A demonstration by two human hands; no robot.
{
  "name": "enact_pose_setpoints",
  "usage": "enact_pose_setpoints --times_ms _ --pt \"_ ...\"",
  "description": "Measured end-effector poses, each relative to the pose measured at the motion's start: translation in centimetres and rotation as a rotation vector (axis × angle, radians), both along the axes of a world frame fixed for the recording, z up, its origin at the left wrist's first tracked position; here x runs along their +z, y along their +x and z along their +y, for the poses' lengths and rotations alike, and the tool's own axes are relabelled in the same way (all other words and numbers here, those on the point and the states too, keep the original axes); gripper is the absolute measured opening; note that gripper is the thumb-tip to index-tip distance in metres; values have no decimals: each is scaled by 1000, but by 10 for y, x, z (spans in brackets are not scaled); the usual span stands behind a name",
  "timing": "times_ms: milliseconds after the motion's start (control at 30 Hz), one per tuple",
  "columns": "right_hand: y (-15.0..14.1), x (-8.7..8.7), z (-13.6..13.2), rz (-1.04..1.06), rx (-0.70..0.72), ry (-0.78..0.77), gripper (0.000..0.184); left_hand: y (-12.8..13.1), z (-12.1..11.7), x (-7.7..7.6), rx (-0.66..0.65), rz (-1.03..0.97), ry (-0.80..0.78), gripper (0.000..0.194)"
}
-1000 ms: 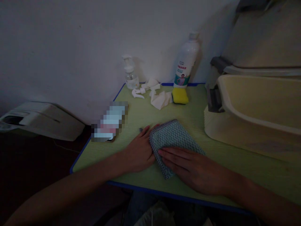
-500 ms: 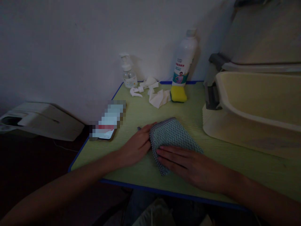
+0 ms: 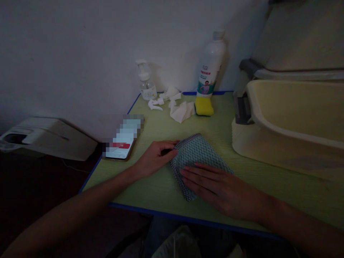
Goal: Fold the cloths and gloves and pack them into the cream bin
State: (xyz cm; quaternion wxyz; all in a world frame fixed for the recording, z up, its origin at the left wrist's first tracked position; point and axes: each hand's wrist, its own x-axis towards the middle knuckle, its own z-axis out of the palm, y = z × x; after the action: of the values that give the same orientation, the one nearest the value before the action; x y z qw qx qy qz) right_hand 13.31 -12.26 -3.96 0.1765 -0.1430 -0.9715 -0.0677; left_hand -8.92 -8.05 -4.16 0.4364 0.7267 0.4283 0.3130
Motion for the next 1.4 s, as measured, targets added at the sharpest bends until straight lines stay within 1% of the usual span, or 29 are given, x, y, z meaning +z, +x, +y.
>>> enact_pose_setpoints --times_ms 133,300,600,700,1033,1233,1400 --pt "1 -2 1 25 0 -18 38 0 2 -5 49 -19 8 16" --pt "3 -3 1 12 57 -62 37 0 2 -9 96 -26 3 13" --pt "5 -1 0 42 68 -77 36 2 3 -8 144 0 8 15" --pt "4 -1 -1 57 71 -77 36 1 3 -8 139 17 27 13" --pt "4 -1 -1 14 82 -99 39 1 2 -7 146 122 53 16" --pt "5 -1 -2 17 85 -101 37 2 1 -7 128 45 55 7" --pt "4 -3 -2 41 77 -116 35 2 1 -6 120 56 56 5"
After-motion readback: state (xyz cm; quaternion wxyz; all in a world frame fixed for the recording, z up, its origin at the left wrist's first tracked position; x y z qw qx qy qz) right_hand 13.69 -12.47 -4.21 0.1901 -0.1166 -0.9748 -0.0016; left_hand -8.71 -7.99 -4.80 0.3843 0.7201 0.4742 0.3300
